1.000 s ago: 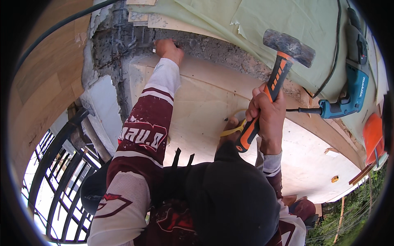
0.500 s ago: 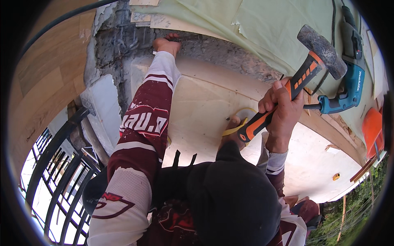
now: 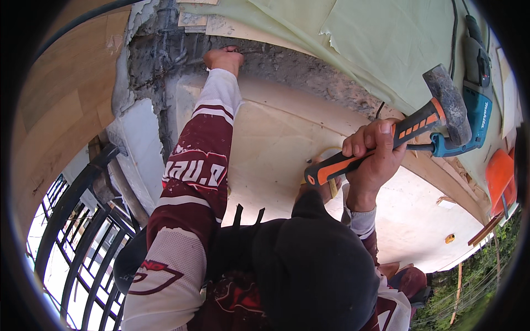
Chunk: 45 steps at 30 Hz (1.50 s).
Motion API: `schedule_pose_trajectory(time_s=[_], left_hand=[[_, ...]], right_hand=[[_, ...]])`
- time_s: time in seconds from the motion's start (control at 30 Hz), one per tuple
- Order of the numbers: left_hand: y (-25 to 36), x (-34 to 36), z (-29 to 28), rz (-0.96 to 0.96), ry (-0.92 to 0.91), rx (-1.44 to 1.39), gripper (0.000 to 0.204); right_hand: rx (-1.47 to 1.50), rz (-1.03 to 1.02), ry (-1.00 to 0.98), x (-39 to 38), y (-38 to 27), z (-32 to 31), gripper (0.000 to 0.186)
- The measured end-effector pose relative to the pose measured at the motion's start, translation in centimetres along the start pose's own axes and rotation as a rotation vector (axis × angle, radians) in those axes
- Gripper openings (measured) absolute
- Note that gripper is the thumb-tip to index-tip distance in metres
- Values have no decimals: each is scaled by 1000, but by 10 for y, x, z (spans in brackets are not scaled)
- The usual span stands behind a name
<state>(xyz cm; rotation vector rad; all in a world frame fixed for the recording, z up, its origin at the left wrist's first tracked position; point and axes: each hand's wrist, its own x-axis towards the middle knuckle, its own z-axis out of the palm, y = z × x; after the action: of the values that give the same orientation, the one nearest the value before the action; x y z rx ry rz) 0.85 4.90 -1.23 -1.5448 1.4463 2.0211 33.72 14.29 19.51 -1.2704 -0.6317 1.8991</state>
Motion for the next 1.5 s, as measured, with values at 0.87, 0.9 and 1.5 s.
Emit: schedule_pose_trajectory(time_s=[0.87,0.9,1.5], left_hand=[[27,13,-14,-51,-188,61,17],[29,15,-20,-76,-250,156,17],[46,-106,-59,-240,-294,-41,19]], right_hand=[[-722,591,-519,-11,64,73,17],[-850,410,-558,-14,84,67,21],[-325,265,-266,-7,20,18,16]])
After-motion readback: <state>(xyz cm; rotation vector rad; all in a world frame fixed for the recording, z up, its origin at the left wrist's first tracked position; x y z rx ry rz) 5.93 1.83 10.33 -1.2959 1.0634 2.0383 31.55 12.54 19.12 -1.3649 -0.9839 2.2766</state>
